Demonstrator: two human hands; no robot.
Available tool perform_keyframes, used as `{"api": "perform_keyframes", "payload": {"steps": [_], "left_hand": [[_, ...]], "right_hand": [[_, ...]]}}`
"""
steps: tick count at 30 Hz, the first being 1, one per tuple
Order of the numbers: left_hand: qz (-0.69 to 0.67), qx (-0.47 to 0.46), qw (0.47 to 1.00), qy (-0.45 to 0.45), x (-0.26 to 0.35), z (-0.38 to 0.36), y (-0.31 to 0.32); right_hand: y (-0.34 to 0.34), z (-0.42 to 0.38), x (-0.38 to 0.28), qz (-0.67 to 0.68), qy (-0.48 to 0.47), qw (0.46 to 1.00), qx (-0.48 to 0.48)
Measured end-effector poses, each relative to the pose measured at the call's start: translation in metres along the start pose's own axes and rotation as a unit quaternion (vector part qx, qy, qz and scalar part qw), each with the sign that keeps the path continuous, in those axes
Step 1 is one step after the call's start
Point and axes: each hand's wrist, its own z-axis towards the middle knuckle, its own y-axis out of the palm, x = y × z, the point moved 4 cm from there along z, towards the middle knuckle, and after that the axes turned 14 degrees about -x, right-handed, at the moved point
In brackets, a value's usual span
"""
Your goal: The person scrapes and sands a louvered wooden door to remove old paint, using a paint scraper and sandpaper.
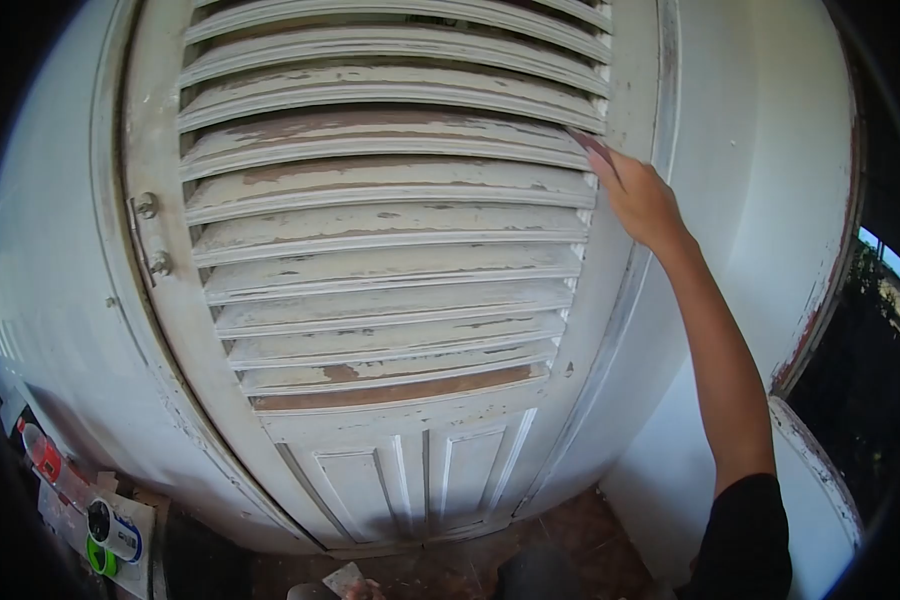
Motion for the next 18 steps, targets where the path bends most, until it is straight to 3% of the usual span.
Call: {"api": "perform_keyframes", "payload": {"steps": [5, 9, 13, 18], "left_hand": [[-0.025, 0.015, 1.0, 0.002, 0.009, 0.0, 0.012], [0.036, 0.014, 0.999, 0.023, 0.008, -0.003, 0.008], [-0.03, 0.005, 0.999, 0.044, 0.011, 0.001, 0.005], [0.003, 0.03, 0.999, 0.026, 0.01, -0.001, 0.001]], "right_hand": [[-0.001, -0.024, -0.004, 0.009, 0.049, 0.998, -0.045], [-0.002, -0.016, -0.003, -0.006, 0.025, 1.0, -0.013], [0.003, -0.02, -0.008, -0.031, 0.036, 0.999, -0.012], [-0.008, -0.01, -0.023, -0.081, 0.016, 0.997, -0.011]]}}
